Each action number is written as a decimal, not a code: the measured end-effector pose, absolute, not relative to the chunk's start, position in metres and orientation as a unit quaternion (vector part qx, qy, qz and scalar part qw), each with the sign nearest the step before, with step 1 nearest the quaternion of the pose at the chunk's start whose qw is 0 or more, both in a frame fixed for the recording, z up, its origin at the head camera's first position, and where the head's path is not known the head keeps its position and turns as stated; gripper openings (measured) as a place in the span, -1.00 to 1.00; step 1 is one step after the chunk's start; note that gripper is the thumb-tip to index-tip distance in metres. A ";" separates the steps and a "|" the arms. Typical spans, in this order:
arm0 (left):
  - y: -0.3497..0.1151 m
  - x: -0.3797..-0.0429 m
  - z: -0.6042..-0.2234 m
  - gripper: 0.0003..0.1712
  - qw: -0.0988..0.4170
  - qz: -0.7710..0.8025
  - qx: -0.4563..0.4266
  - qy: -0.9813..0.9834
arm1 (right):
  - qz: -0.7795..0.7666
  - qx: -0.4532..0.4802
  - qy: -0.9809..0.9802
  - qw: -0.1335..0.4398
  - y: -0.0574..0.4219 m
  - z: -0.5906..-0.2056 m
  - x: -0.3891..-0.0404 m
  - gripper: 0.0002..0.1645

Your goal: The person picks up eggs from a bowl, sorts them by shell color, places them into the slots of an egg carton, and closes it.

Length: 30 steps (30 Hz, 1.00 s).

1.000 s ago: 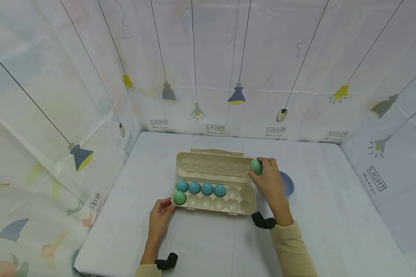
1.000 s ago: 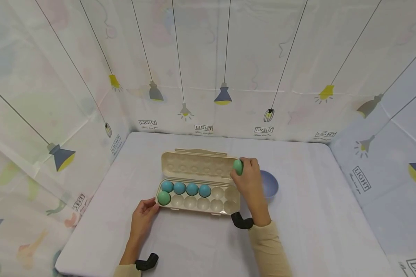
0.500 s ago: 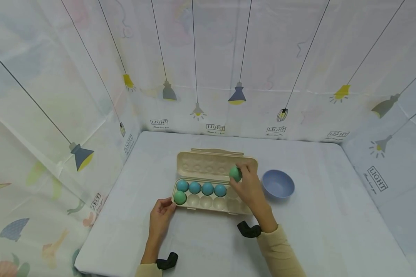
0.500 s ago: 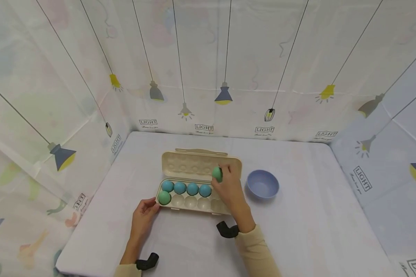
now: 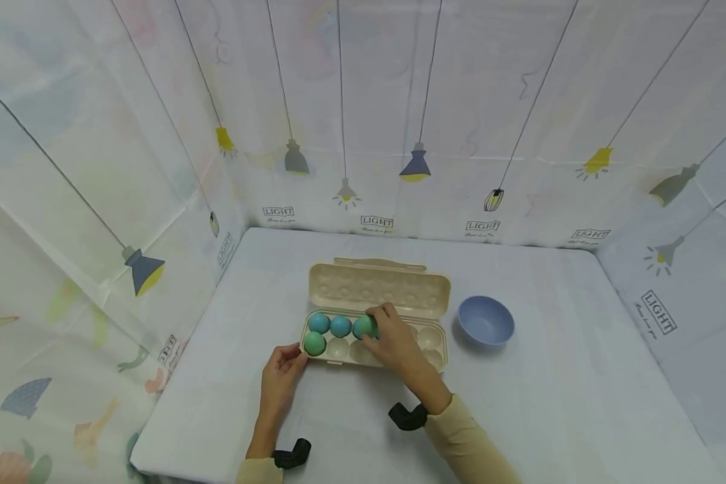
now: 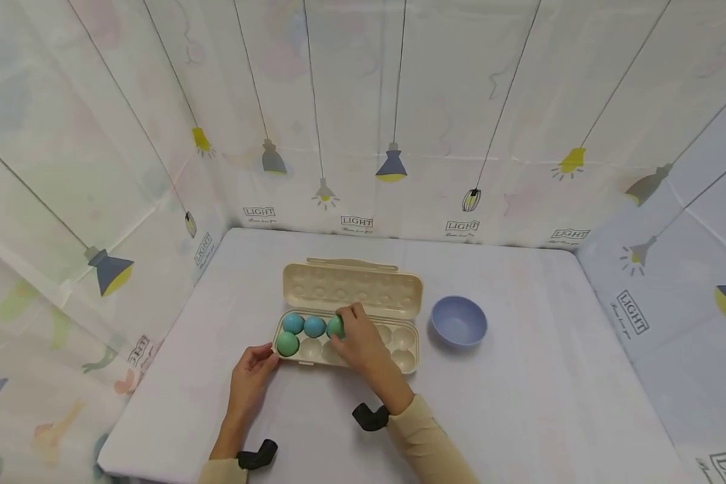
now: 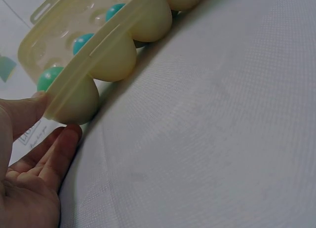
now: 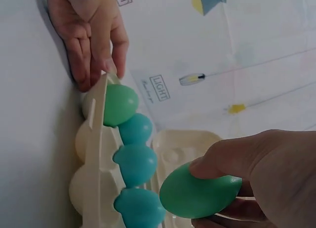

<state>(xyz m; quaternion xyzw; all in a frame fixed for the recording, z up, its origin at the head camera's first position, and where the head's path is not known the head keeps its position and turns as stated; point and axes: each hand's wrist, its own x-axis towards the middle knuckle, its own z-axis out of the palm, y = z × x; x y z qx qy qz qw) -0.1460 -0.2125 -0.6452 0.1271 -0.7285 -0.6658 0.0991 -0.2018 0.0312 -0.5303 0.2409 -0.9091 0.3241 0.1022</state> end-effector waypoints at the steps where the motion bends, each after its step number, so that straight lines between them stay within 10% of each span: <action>1: -0.212 -0.147 -0.645 -0.58 0.100 -0.666 0.125 -0.729 | 0.319 0.245 -0.910 0.097 0.028 -0.531 -0.201 -0.52; 30: -0.213 -0.144 -0.643 -0.59 0.096 -0.679 0.117 -0.718 | 0.209 0.295 -0.926 0.110 -0.021 -0.578 -0.203 -0.62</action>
